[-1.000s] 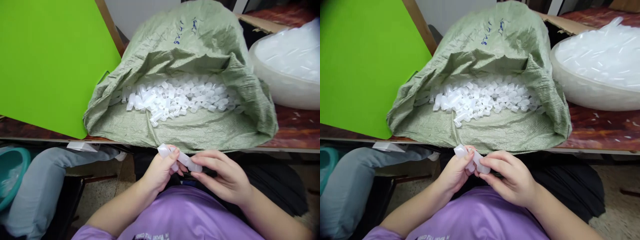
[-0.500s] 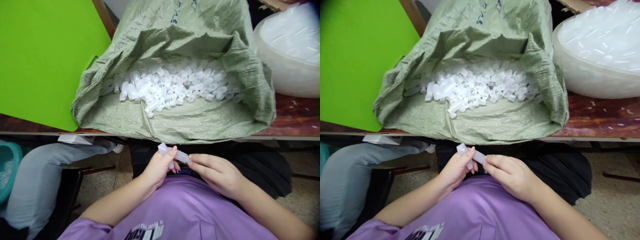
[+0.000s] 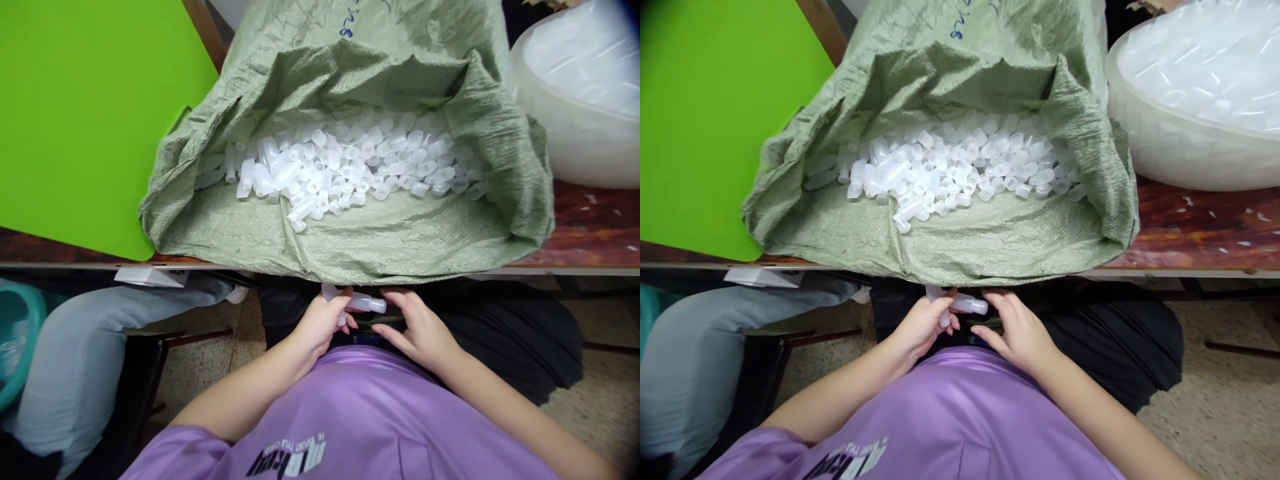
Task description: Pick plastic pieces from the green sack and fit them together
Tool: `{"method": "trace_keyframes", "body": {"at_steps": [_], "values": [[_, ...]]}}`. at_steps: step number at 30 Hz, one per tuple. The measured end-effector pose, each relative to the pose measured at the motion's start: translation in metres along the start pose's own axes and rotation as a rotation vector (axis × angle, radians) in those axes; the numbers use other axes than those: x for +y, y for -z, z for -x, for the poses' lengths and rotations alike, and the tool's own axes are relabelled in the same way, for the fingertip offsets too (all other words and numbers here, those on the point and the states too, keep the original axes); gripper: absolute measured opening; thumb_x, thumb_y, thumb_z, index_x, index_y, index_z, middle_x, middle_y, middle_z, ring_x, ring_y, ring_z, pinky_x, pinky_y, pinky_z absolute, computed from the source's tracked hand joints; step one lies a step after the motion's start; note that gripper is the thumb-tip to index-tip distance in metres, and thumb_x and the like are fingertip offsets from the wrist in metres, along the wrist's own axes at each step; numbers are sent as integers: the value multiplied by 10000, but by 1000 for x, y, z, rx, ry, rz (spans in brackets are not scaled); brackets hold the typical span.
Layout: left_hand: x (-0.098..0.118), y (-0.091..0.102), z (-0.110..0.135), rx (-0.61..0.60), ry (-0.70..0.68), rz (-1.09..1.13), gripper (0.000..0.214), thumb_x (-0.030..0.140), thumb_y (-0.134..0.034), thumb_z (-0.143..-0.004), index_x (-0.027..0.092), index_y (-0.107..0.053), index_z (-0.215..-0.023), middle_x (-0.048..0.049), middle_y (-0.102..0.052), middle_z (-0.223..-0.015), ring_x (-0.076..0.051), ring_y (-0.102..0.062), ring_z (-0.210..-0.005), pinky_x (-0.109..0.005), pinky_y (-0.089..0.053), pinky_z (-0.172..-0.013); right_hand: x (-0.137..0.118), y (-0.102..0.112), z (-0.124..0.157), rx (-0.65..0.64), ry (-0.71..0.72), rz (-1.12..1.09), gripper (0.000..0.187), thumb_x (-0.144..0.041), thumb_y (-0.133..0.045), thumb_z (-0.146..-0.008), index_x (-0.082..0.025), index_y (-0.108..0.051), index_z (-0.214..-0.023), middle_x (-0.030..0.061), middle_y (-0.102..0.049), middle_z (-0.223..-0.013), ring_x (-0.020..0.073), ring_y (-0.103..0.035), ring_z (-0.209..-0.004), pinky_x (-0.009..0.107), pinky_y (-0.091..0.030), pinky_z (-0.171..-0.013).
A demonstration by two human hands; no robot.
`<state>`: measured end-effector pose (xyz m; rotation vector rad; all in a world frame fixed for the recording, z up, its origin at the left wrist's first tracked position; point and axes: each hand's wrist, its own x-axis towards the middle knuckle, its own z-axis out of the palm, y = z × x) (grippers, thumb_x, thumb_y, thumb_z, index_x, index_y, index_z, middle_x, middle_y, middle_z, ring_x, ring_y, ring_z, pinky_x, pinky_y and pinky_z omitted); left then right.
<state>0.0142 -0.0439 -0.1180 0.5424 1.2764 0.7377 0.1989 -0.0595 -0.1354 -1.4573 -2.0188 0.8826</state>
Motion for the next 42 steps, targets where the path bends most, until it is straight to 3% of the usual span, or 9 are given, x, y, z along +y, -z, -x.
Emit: {"method": "trace_keyframes", "body": {"at_steps": [4, 6, 9, 19, 25, 31, 36, 40, 42], "values": [[-5, 0, -8, -10, 37, -41, 272, 355, -616, -698, 104, -562, -788, -18, -584, -506, -94, -496, -390, -197, -338, -386, 5, -6, -2, -148, -212, -160, 460, -479, -286, -910, -179, -621, -813, 31, -626, -612, 142, -593, -511, 262, -492, -514], [-8, 0, -13, 9, 41, -25, 285, 365, -627, -694, 105, -558, -790, -22, -589, -517, -97, -499, -391, -202, -337, -384, 7, -7, -3, -124, -246, -165, 472, -494, -279, -906, -175, -617, -819, 42, -628, -639, 154, -602, -551, 276, -500, -550], [-9, -3, -18, 39, 36, 19, 288, 361, -640, -693, 113, -543, -801, -22, -598, -544, -96, -501, -390, -201, -333, -372, 7, -7, -2, -20, -91, -36, 346, -465, -466, -842, -184, -585, -1005, 89, -640, -886, 186, -614, -749, 310, -502, -688], [-7, -3, -15, 4, 102, 67, 208, 310, -588, -744, 105, -555, -724, 5, -523, -421, -89, -468, -346, -190, -342, -362, 10, -14, -10, -74, 173, 333, 373, -454, -401, -871, -150, -615, -852, 103, -645, -765, 204, -600, -725, 299, -418, -677], [-15, 0, -14, -6, 257, 178, 133, 213, -564, -772, 81, -583, -763, -39, -596, -509, -104, -547, -436, -215, -453, -470, 11, -22, -13, -176, -1, 107, 419, -469, -375, -855, -184, -535, -592, 18, -549, -536, 115, -498, -506, 223, -325, -504], [-19, -1, -20, 49, 203, 155, 206, 298, -609, -771, 98, -559, -761, -25, -587, -526, -97, -532, -434, -223, -450, -478, 12, -36, -16, -222, -138, 23, 461, -458, -296, -902, -186, -531, -613, 3, -568, -538, 115, -536, -493, 201, -360, -455], [-15, -2, -34, 60, 128, 130, 272, 348, -649, -708, 135, -561, -853, -44, -642, -754, -110, -582, -580, -219, -444, -534, 3, -3, -18, -184, -254, 140, 390, -451, -415, -860, -149, -538, -1073, 116, -666, -883, 210, -635, -708, 278, -437, -563], [-12, -2, -41, 121, 98, 86, 263, 329, -651, -673, 150, -564, -845, -40, -633, -836, -109, -568, -652, -198, -416, -537, -22, 52, -19, -501, -86, 90, 245, -422, -475, -846, -237, -634, -844, 26, -673, -756, 159, -613, -595, 248, -441, -519], [-12, -2, -39, 107, 82, 47, 280, 358, -654, -669, 138, -570, -822, -31, -616, -761, -88, -524, -574, -188, -380, -491, -36, 78, -31, -463, 65, 45, 202, -380, -479, -853, -254, -635, -828, 5, -665, -768, 145, -610, -649, 238, -467, -575]]}}
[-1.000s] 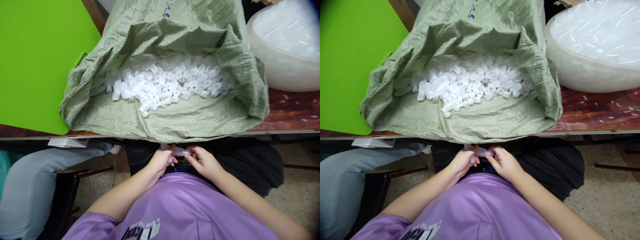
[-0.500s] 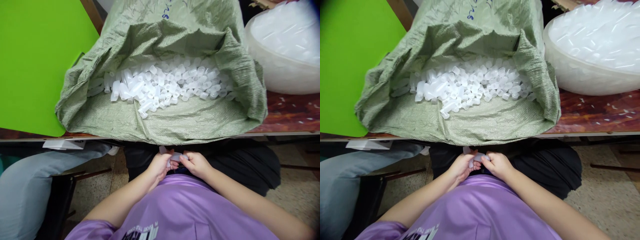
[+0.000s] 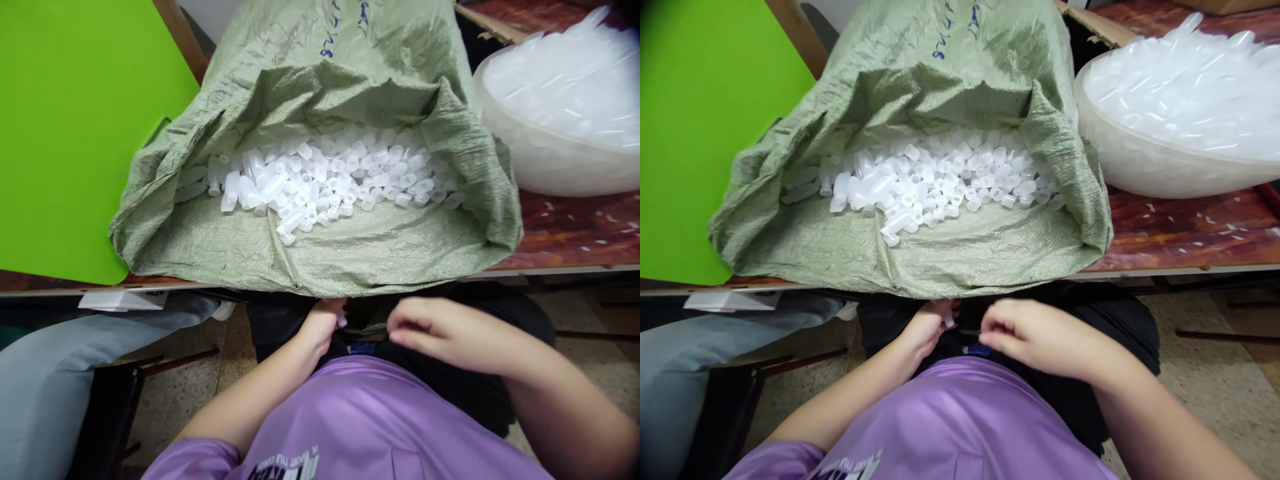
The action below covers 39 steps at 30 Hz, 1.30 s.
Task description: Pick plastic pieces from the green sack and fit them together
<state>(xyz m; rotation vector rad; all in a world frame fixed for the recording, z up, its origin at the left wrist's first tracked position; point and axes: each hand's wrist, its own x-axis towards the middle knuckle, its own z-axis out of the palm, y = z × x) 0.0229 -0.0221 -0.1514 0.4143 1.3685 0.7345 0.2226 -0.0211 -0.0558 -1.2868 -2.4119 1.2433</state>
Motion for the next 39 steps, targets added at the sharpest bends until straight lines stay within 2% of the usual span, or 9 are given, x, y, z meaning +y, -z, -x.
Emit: {"method": "trace_keyframes", "body": {"at_steps": [4, 9, 13, 16, 19, 22, 28, 34, 39], "values": [[-1, 1, 11, -174, -68, -168, 326, 352, -726, -598, 116, -560, -749, 1, -557, -596, -62, -446, -453, -186, -338, -432, -4, 53, -34, 614, -160, 440, 185, -295, -480, -840, -192, -616, -910, 73, -636, -863, 210, -609, -773, 332, -477, -676], [-3, 11, 20, -219, -221, -328, 448, 436, -678, -663, 150, -521, -970, 51, -509, -571, -75, -438, -428, -191, -330, -395, 14, 81, -89, 652, -356, 680, 277, -205, -472, -821, -79, -577, -1045, 179, -599, -986, 277, -605, -870, 386, -464, -709], [-5, 19, 21, -311, -191, -208, 413, 466, -491, -807, 147, -501, -1069, 33, -550, -598, -71, -461, -415, -197, -336, -435, 15, 78, -95, 659, -344, 665, 280, -200, -507, -798, -45, -594, -1015, 203, -594, -923, 291, -608, -838, 410, -470, -717], [-1, 20, 23, -367, -138, -72, 402, 407, -593, -763, 134, -510, -1046, -53, -648, -792, -123, -605, -590, -229, -429, -565, 5, 66, -71, 705, -252, 610, 377, -248, -529, -804, -87, -554, -1143, 166, -568, -984, 245, -608, -819, 396, -489, -747], [5, 19, 25, -423, -39, 155, 391, 319, -701, -691, 136, -516, -983, -123, -662, -956, -217, -650, -834, -326, -478, -746, -6, 39, -36, 671, 66, 329, 303, -294, -528, -824, -189, -582, -1103, 92, -579, -980, 197, -604, -861, 339, -509, -766], [10, 15, 26, -484, 7, 330, 323, 237, -717, -672, 121, -545, -920, -133, -669, -943, -247, -647, -876, -356, -492, -774, -8, -1, -9, 358, 269, 99, 223, -297, -530, -837, -254, -599, -1045, 64, -635, -960, 185, -615, -896, 307, -526, -758], [10, 5, 26, -403, 85, 405, 109, 146, -615, -760, 97, -576, -850, -107, -673, -806, -193, -661, -758, -300, -525, -713, 10, -64, 2, 474, 257, 4, 183, -219, -537, -845, -226, -610, -1012, 63, -678, -968, 164, -630, -921, 301, -538, -798], [7, -1, 24, -253, 212, 379, 129, 177, -539, -838, 89, -590, -758, -81, -654, -686, -132, -640, -644, -240, -526, -662, 29, -77, 3, 426, 321, 134, 236, -182, -468, -874, -246, -624, -1040, 58, -674, -1051, 160, -626, -980, 322, -536, -840], [4, 8, 20, -228, 197, 20, 239, 333, -621, -780, 94, -629, -796, -44, -645, -585, -91, -534, -386, -217, -460, -450, 41, -89, -2, 476, 179, -6, 183, -298, -531, -853, -224, -638, -981, 72, -697, -951, 176, -661, -867, 320, -560, -758]]}}
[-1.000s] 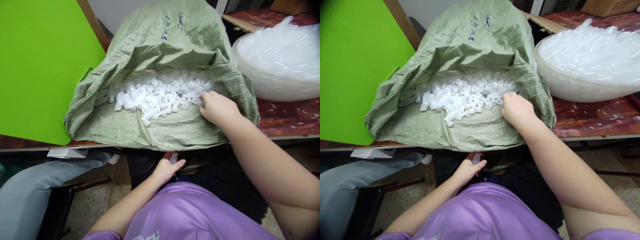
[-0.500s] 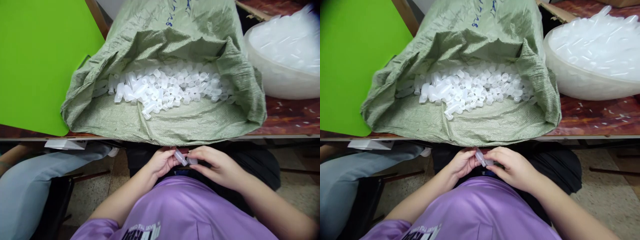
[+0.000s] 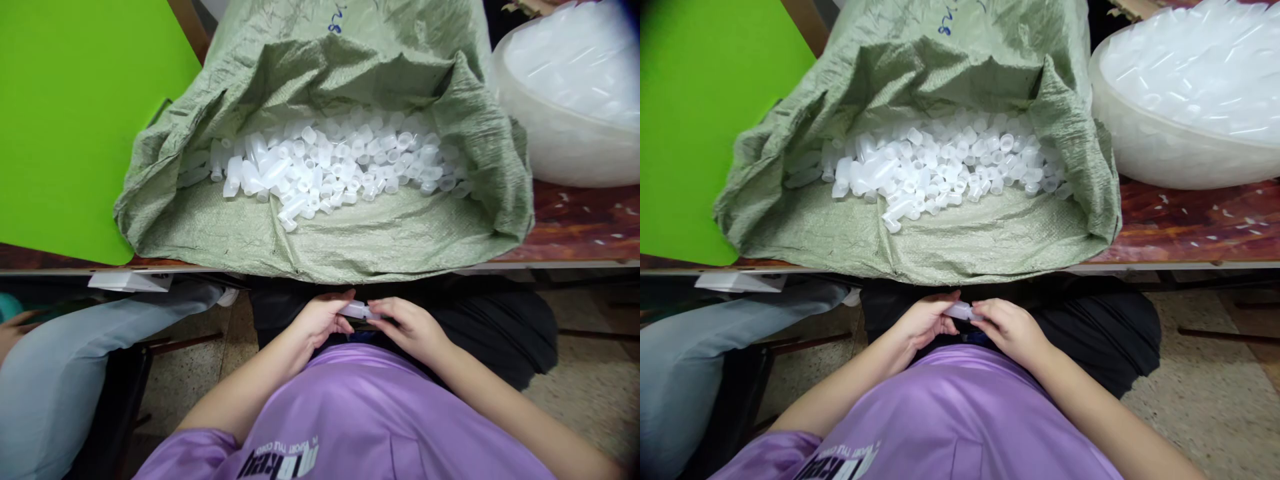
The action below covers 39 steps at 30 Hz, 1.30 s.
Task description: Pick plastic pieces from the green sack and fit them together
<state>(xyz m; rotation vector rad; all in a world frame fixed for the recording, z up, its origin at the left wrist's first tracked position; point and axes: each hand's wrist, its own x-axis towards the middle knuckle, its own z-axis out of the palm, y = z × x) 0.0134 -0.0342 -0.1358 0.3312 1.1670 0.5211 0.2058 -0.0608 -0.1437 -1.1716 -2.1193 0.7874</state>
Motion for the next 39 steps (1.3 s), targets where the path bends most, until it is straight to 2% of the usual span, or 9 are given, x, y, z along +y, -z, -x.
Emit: {"method": "trace_keyframes", "body": {"at_steps": [3, 7, 15, 19, 21, 26, 30, 35, 39], "values": [[0, 6, 1, -55, -19, -227, 366, 454, -594, -766, 93, -651, -765, -64, -659, -576, -61, -428, -281, -200, -362, -356, 3, -4, 5, 6, -94, -60, 220, -349, -569, -826, -211, -633, -985, 70, -700, -886, 174, -666, -793, 308, -566, -712], [2, 5, 4, -55, -39, -399, 482, 538, -536, -767, 109, -600, -556, -42, -583, -436, -46, -341, -241, -191, -247, -305, 3, -1, 13, -31, 157, 142, 231, -214, -475, -881, -230, -631, -1050, 88, -675, -1056, 196, -628, -980, 352, -539, -808], [-1, 3, 0, 17, 15, -356, 548, 560, -490, -781, 146, -497, -421, 2, -464, -341, -43, -282, -237, -201, -255, -309, 4, -5, 13, -28, 88, 137, 213, -255, -498, -877, -216, -633, -1038, 81, -687, -999, 166, -649, -899, 305, -552, -778], [-6, 7, -6, 6, 94, -299, 451, 471, -517, -791, 150, -505, -475, 31, -430, -328, -54, -273, -237, -211, -269, -311, 3, -4, 14, -136, 174, 143, 272, -236, -430, -902, -265, -624, -1089, 56, -652, -1124, 195, -588, -1060, 349, -515, -850], [-8, 8, -8, 13, 98, -291, 403, 435, -516, -800, 150, -513, -515, 49, -414, -323, -52, -260, -236, -209, -264, -313, 3, -4, 11, -167, 95, 102, 255, -299, -446, -895, -259, -636, -1061, 54, -668, -1085, 194, -609, -1013, 340, -515, -839], [-11, 6, -10, 17, -8, -331, 397, 467, -495, -811, 144, -519, -581, 38, -472, -361, -50, -299, -256, -200, -254, -321, 3, -13, 0, -257, -447, -103, 477, -461, -290, -918, -186, -654, -778, 43, -675, -670, 154, -643, -600, 270, -532, -590], [-13, 6, -12, 24, -67, -290, 401, 497, -479, -811, 148, -516, -616, 41, -487, -381, -49, -294, -252, -199, -261, -313, 3, -18, 4, -140, -400, -62, 409, -505, -498, -806, -195, -601, -1055, 110, -634, -1068, 247, -590, -1009, 375, -473, -868], [-14, 5, -12, 18, -102, -362, 399, 488, -470, -818, 148, -518, -615, 33, -500, -391, -48, -296, -246, -194, -240, -297, 5, -22, 12, -204, -542, -239, 426, -496, -330, -889, -180, -615, -886, 67, -659, -754, 172, -637, -653, 299, -527, -603], [-13, 3, -10, 37, -97, -351, 399, 485, -451, -827, 151, -510, -617, 40, -489, -389, -45, -282, -249, -194, -245, -303, 6, -22, 11, -126, -456, -193, 399, -505, -531, -787, -192, -590, -1028, 99, -638, -983, 206, -618, -870, 327, -512, -745]]}}
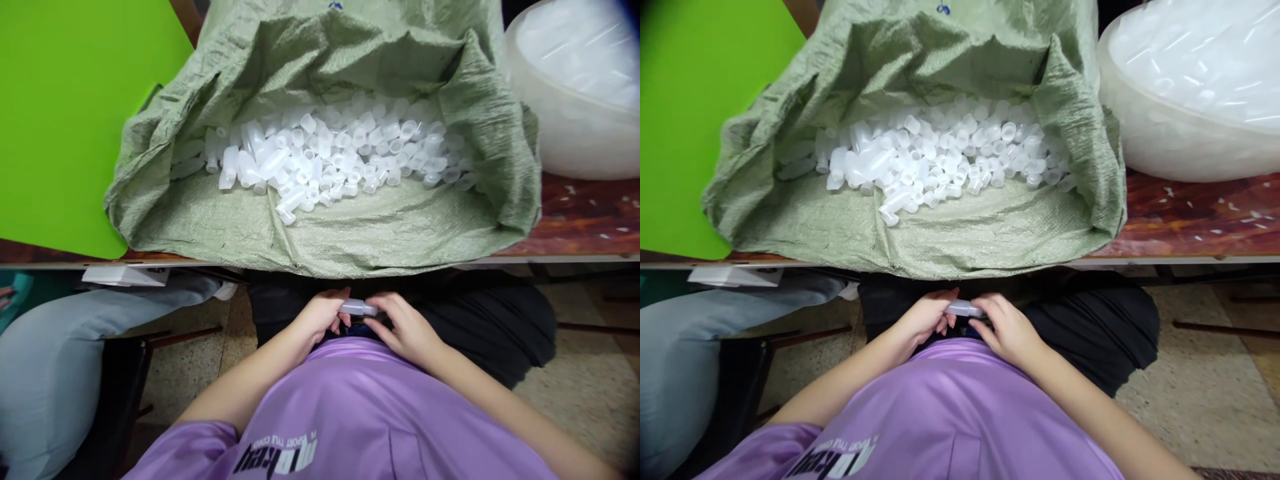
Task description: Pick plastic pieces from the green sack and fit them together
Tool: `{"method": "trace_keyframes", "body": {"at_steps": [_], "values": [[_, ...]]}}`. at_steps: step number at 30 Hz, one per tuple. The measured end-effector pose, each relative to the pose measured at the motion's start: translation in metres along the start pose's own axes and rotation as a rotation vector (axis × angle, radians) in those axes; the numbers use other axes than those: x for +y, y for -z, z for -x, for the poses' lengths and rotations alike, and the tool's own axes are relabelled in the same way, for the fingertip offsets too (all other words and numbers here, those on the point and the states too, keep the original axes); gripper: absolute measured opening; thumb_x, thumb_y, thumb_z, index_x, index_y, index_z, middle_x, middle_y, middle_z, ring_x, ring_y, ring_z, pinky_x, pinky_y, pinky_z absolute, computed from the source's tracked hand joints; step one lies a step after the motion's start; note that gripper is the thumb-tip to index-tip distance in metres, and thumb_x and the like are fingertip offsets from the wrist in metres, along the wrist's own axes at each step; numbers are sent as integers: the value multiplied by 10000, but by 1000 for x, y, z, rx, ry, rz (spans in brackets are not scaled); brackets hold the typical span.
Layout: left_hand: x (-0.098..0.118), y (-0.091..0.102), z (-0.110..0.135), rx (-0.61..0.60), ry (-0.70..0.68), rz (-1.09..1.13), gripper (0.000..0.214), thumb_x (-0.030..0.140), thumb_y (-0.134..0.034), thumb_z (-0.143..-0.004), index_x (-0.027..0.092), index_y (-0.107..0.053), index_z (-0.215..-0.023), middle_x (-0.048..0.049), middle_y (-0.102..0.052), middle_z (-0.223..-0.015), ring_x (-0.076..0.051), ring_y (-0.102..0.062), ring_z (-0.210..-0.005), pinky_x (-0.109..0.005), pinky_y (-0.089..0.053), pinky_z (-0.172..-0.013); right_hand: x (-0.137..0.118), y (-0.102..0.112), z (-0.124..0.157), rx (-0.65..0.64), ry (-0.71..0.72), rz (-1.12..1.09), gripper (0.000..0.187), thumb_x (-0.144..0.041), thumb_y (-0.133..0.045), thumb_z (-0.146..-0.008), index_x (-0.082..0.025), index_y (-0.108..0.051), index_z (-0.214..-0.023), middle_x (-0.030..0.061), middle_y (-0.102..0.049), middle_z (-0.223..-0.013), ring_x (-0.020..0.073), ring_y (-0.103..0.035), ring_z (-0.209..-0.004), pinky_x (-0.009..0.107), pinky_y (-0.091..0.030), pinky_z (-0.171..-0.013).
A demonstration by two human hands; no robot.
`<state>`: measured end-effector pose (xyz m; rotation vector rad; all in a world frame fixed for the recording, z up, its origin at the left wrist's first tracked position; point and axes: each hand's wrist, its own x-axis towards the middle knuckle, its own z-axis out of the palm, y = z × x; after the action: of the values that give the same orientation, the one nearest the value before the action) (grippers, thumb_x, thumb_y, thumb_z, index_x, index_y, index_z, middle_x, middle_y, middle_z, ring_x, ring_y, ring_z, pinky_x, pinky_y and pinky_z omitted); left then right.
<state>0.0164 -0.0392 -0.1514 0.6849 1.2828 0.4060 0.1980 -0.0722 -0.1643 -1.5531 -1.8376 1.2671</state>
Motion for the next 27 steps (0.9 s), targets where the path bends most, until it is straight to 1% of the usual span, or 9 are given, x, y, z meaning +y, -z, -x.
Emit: {"method": "trace_keyframes", "body": {"at_steps": [3, 4, 8, 12, 16, 18, 21, 24, 27], "values": [[0, 0, 1, -21, -16, -34, 392, 474, -455, -825, 151, -510, -610, 37, -490, -391, -46, -280, -251, -196, -238, -301, -1, 0, -2, -89, -99, -57, 447, -493, -312, -893, -172, -622, -870, 60, -641, -719, 158, -611, -617, 297, -514, -606], [0, 0, 1, -18, -14, -34, 386, 471, -451, -827, 151, -511, -619, 37, -492, -393, -47, -277, -250, -197, -241, -302, -1, 0, -2, -88, -124, -64, 458, -494, -296, -896, -168, -617, -864, 56, -634, -699, 159, -608, -610, 297, -512, -601], [-1, 2, 1, -1, 3, -7, 359, 448, -438, -831, 157, -505, -630, 40, -487, -387, -50, -271, -253, -198, -252, -307, -3, -1, 0, -33, 14, 39, 338, -459, -515, -803, -197, -579, -1007, 73, -634, -920, 195, -597, -846, 323, -481, -755], [0, 2, 2, -17, 4, -18, 315, 396, -449, -824, 161, -500, -620, 43, -476, -370, -55, -272, -255, -200, -247, -310, -5, -1, 1, -145, -7, -14, 306, -443, -396, -879, -201, -572, -817, 8, -591, -695, 134, -553, -628, 259, -464, -607], [3, 0, 4, -20, 14, -14, 302, 374, -446, -820, 166, -491, -606, 52, -449, -348, -53, -262, -250, -201, -229, -313, -8, 6, -2, -24, 213, 273, 272, -419, -459, -850, -191, -585, -927, 74, -609, -877, 190, -553, -808, 325, -439, -738], [4, 0, 5, -21, 11, -32, 297, 361, -449, -814, 168, -480, -591, 59, -420, -328, -52, -263, -250, -200, -203, -316, -9, 9, -4, -40, 310, 370, 261, -409, -461, -846, -184, -591, -877, 78, -597, -823, 194, -530, -764, 334, -418, -712], [3, 2, 7, -72, -4, -74, 307, 363, -474, -797, 164, -473, -563, 60, -394, -313, -48, -277, -261, -202, -171, -329, -8, 7, -4, -144, 311, 169, 274, -415, -483, -828, -191, -543, -683, 26, -516, -651, 157, -461, -641, 301, -369, -627], [-4, 3, 6, -135, 23, -52, 318, 383, -490, -779, 161, -470, -552, 55, -402, -329, -47, -286, -278, -204, -196, -345, -6, -3, -3, -164, 179, -176, 343, -443, -526, -782, -194, -440, -562, -18, -418, -564, 119, -390, -566, 274, -326, -571], [-12, 4, 3, -152, 50, 32, 283, 382, -507, -761, 169, -461, -580, 69, -387, -337, -52, -280, -285, -207, -262, -361, -4, -17, -2, -169, 66, -324, 410, -496, -460, -792, -200, -350, -531, -47, -337, -509, 88, -312, -487, 244, -285, -484]]}}
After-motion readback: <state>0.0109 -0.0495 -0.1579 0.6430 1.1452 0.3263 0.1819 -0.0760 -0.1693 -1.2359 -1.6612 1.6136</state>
